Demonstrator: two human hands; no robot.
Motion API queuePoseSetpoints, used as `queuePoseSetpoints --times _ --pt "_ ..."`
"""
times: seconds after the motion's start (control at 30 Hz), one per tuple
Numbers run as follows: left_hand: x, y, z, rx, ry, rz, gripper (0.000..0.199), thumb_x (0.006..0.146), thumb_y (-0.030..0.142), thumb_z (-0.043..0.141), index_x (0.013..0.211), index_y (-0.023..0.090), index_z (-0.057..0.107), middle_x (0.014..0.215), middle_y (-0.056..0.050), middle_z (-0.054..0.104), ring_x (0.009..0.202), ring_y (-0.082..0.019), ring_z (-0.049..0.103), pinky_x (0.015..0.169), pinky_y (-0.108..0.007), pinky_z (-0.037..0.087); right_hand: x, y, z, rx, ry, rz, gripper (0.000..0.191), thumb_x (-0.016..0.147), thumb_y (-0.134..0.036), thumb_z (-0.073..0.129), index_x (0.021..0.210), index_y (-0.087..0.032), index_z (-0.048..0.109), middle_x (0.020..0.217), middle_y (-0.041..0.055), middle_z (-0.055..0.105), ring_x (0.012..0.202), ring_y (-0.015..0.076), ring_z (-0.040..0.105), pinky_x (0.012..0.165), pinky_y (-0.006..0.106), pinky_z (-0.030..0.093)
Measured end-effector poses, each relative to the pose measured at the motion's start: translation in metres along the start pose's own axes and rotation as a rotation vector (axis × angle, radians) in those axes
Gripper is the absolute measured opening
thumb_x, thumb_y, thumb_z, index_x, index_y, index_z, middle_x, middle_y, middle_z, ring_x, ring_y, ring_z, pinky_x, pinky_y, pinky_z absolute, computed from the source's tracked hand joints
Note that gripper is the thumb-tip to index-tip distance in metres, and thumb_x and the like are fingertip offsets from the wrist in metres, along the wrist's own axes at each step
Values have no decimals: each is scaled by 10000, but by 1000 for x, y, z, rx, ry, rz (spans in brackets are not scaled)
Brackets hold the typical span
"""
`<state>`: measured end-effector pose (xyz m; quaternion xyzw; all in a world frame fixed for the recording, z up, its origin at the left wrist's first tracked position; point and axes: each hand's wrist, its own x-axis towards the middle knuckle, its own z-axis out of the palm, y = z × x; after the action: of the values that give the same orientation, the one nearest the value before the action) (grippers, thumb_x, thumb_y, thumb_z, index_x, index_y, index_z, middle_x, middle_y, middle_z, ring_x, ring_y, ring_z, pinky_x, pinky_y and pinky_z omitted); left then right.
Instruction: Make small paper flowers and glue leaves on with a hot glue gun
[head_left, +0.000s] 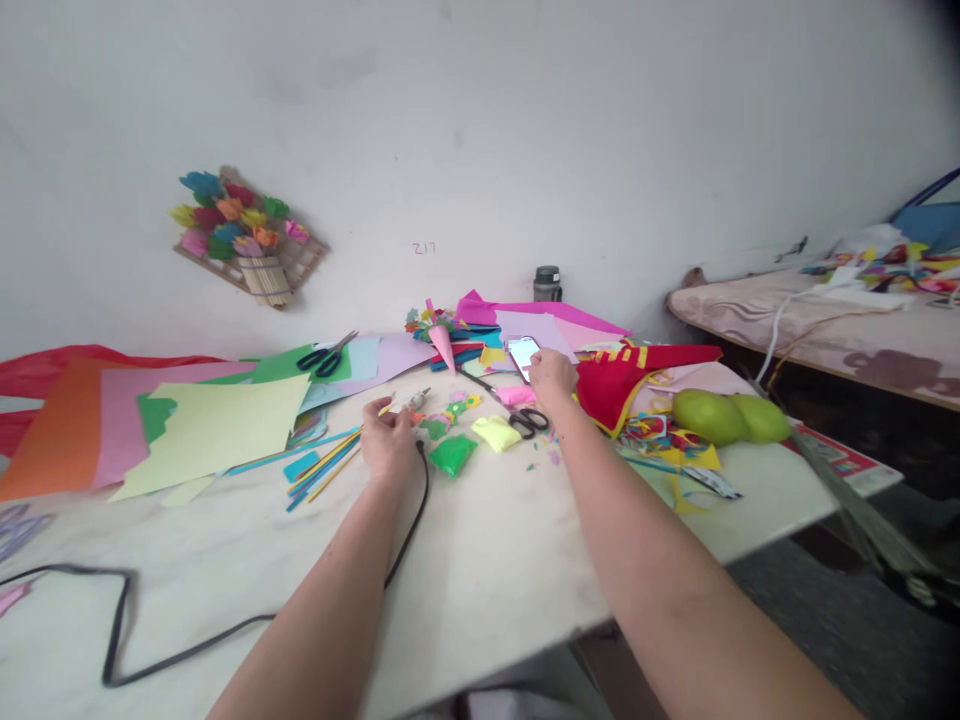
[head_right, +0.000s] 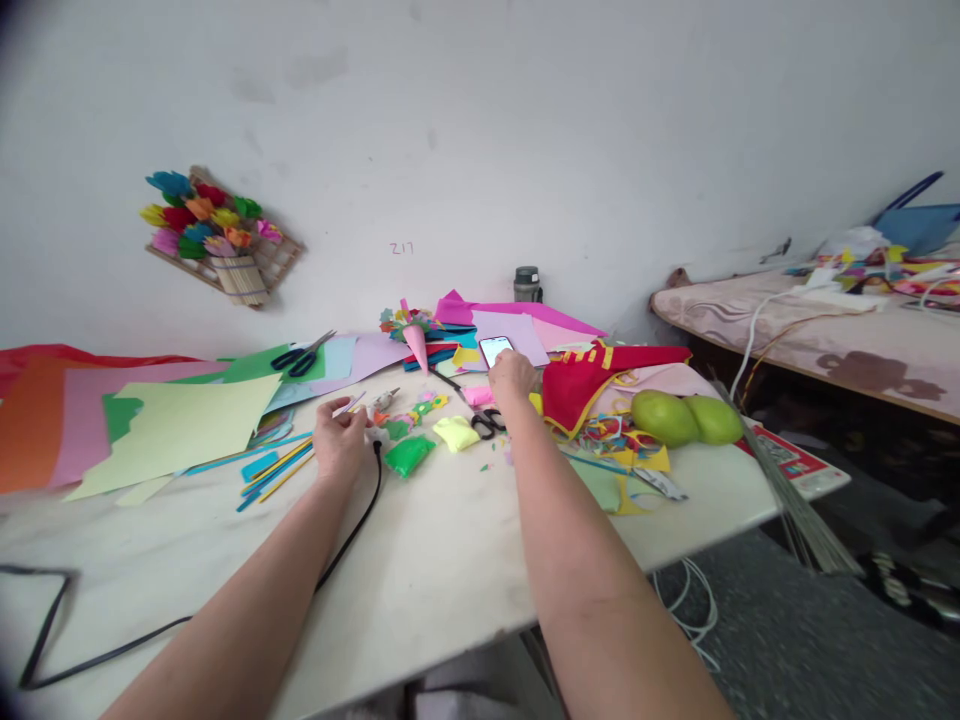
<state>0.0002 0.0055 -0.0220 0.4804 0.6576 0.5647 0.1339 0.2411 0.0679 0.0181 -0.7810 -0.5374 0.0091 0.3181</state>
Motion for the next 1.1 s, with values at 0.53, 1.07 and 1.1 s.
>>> queuePoseSetpoints --times 0.53,1.07,1.1 --pt "4 -6 -3 -56 54 -22 354 766 461 354 759 166 550 546 4 559 473 -121 471 493 -241 350 -33 -47 19 24 -250 -479 214 730 -289 462 826 -249 649 861 19 655 818 170 571 624 232 381" --pt "-2 5 -5 137 113 69 291 725 475 438 775 213 556 737 -25 607 755 -186 545 680 -303 399 -66 -64 33 -37 -395 -758 244 726 -310 482 896 -317 658 964 -3 639 883 186 554 741 270 381" --pt "-3 7 -5 203 113 104 278 698 471 478 782 224 571 780 -33 605 846 -203 530 725 -316 393 -68 -65 32 -47 -392 -782 253 738 -325 471 911 -321 655 978 5 632 899 193 546 762 283 374"
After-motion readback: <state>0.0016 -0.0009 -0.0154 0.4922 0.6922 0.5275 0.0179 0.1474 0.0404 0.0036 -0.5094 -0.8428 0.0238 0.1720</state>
